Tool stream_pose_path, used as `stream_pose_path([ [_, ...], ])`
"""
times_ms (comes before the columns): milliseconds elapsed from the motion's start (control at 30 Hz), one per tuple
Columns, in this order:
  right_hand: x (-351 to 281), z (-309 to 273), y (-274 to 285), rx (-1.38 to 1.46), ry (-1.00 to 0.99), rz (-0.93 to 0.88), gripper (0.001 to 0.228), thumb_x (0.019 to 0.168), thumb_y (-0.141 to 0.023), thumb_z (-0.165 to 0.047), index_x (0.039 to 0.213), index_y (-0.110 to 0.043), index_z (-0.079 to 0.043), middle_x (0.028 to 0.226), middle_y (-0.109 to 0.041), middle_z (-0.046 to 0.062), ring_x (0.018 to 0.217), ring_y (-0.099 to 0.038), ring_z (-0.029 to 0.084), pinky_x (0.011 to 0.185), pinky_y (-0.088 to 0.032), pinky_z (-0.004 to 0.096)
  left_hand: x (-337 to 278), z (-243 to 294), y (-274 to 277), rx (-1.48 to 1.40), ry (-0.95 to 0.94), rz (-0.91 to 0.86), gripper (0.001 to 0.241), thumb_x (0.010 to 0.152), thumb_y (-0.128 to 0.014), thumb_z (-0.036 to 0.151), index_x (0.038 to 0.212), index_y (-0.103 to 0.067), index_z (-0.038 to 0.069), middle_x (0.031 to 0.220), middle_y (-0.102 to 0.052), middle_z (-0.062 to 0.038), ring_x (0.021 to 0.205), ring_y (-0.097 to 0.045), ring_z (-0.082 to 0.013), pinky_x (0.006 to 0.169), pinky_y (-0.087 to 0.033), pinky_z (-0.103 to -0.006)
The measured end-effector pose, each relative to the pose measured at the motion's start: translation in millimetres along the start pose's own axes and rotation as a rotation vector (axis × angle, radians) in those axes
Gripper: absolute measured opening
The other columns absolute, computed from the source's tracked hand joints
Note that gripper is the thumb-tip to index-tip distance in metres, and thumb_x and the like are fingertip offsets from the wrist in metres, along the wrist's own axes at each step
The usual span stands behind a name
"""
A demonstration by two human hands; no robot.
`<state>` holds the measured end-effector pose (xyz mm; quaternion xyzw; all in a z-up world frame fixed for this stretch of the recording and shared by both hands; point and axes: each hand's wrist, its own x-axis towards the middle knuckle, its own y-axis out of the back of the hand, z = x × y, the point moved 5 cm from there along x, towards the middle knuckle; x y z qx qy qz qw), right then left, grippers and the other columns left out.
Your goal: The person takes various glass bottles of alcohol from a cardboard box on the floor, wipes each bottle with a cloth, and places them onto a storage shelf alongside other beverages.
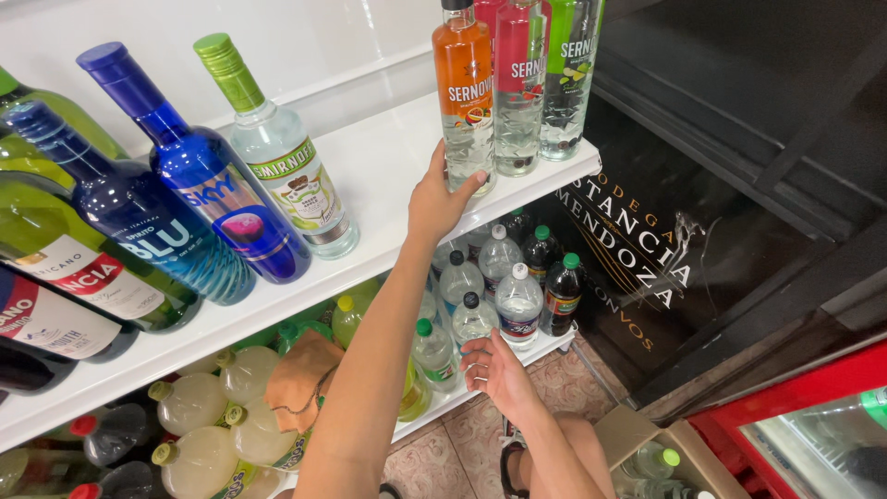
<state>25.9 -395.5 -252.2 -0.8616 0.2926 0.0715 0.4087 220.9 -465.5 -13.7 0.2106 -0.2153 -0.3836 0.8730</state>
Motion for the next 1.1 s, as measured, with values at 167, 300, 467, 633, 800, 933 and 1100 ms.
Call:
stream_pose_path([
  [167, -2.0, -1.6, -2.5, -0.006, 0.001, -0.001, 0.064, 0.098, -0.047, -0.059, 0.106, -0.066, 0.001, 0.082, -0.066, 0.018, 0.060, -0.057, 0.026, 0.060, -0.046, 0.036, 0.8, -0.1, -1.3, 0.023, 0.011, 0.011, 0.092, 0.081, -0.061, 0.065, 0.157, -0.030, 0.024, 0.138, -0.066, -0.001, 0.127, -0.061, -0.0285, 0.095, -0.051, -0.0430],
  [300, 2.2, 2.2, 3.3, 0.009, -0.004, -0.007, 0.063, 0.099, -0.047, -0.059, 0.106, -0.066, 0.000, 0.082, -0.066, 0.018, 0.061, -0.057, 0.026, 0.060, -0.046, 0.037, 1.3, -1.5, -2.0, 0.016, 0.001, 0.017, 0.095, 0.082, -0.062, 0.065, 0.158, -0.030, 0.020, 0.143, -0.064, -0.006, 0.130, -0.060, -0.0308, 0.098, -0.050, -0.0442],
  [467, 1.8, 1.2, 2.4, -0.003, -0.006, 0.006, 0.063, 0.098, -0.048, -0.059, 0.106, -0.067, 0.001, 0.082, -0.066, 0.018, 0.061, -0.058, 0.026, 0.060, -0.046, 0.037, 1.3, -2.2, -2.1, 0.035, -0.003, 0.027, 0.092, 0.083, -0.060, 0.065, 0.157, -0.031, 0.020, 0.133, -0.069, -0.006, 0.114, -0.067, -0.0309, 0.090, -0.052, -0.0432],
  [633, -0.1, 0.0, 0.8, 0.005, -0.004, 0.016, 0.061, 0.098, -0.049, -0.058, 0.104, -0.067, 0.000, 0.081, -0.066, 0.017, 0.061, -0.058, 0.025, 0.059, -0.046, 0.037, 2.2, -4.5, -4.9, 0.082, 0.034, 0.032, 0.097, 0.080, -0.056, 0.072, 0.158, -0.030, 0.020, 0.139, -0.063, -0.014, 0.122, -0.062, -0.0341, 0.092, -0.051, -0.0459],
  [800, -1.5, -1.0, 0.6, 0.001, 0.003, 0.010, 0.061, 0.099, -0.049, -0.057, 0.104, -0.067, 0.000, 0.081, -0.066, 0.018, 0.060, -0.058, 0.026, 0.059, -0.047, 0.037, 2.7, -6.4, -7.0, 0.084, 0.053, 0.042, 0.100, 0.079, -0.056, 0.075, 0.158, -0.030, 0.019, 0.146, -0.057, -0.023, 0.134, -0.057, -0.0360, 0.099, -0.048, -0.0480],
  [933, -0.9, -0.7, 1.4, 0.003, -0.001, 0.012, 0.061, 0.098, -0.049, -0.057, 0.105, -0.067, 0.001, 0.080, -0.066, 0.018, 0.060, -0.058, 0.027, 0.059, -0.047, 0.037, 2.6, -5.0, -6.1, 0.075, 0.046, 0.046, 0.100, 0.078, -0.058, 0.075, 0.157, -0.031, 0.019, 0.144, -0.059, -0.022, 0.134, -0.057, -0.0335, 0.098, -0.049, -0.0473],
  [1100, -4.0, -2.5, -1.1, -0.003, 0.004, 0.012, 0.060, 0.100, -0.048, -0.056, 0.105, -0.067, 0.001, 0.081, -0.067, 0.018, 0.060, -0.057, 0.026, 0.060, -0.047, 0.036, 2.2, -6.3, -5.6, 0.064, 0.054, 0.044, 0.100, 0.078, -0.059, 0.073, 0.157, -0.031, 0.020, 0.145, -0.058, -0.022, 0.136, -0.056, -0.0322, 0.099, -0.049, -0.0473],
])
